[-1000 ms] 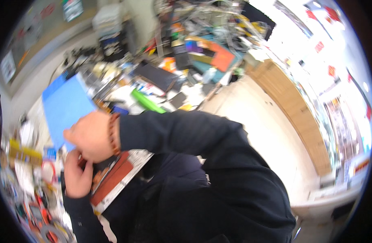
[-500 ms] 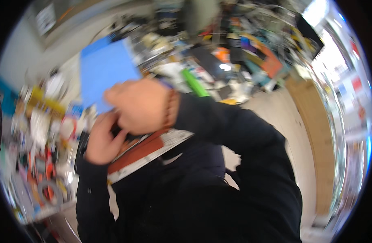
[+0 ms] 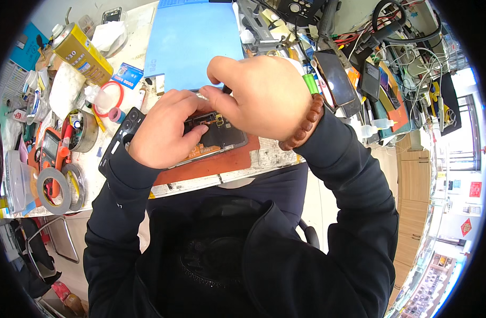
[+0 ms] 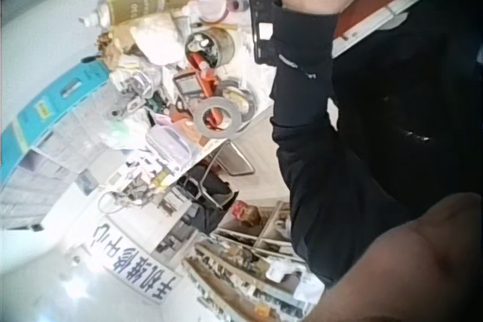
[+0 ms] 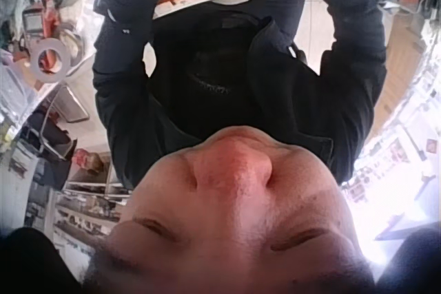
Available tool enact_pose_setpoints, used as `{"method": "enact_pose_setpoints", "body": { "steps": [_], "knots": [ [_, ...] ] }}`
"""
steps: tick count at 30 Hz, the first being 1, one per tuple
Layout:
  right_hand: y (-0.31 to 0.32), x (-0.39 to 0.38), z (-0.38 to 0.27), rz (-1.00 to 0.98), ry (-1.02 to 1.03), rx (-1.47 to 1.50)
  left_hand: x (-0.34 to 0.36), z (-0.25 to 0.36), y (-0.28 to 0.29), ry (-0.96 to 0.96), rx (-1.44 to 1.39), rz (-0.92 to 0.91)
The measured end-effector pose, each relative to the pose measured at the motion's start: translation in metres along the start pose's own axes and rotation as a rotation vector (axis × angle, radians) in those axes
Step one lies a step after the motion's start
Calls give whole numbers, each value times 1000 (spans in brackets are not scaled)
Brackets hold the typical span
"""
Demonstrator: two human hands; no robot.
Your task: The person disassembles a smartphone using a screwdriver and tweezers, removes the back cover, and manipulates internal components. They then reconnect a cable and test the device by powering it on.
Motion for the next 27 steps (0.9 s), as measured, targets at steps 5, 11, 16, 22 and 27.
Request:
{"method": "enact_pose_setpoints", "body": {
  "steps": [5,11,16,22,27],
  "knots": [
    [19,-2,-23,308,311,0,0,1,0,-25,-1,19],
    [6,-6,-9,132,112,128,1,1,-1,-37,13,15],
    [15,-11,-16,185,125,186,2,1,0,-45,13,69],
    [23,-21,-11,258,77,248,5,1,2,-31,32,103],
    [9,-20,12,213,-16,205,4,-4,4,59,52,100]
  ]
}}
Point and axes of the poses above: each hand's wrist, its own x-axis towards the middle knuckle, its own y-axis out of the back of the hand, z = x × y, the point moved 8 cm from there along x, towards the middle knuckle, and after that the axes turned 1 degree about -y, right-handed, at the moved point
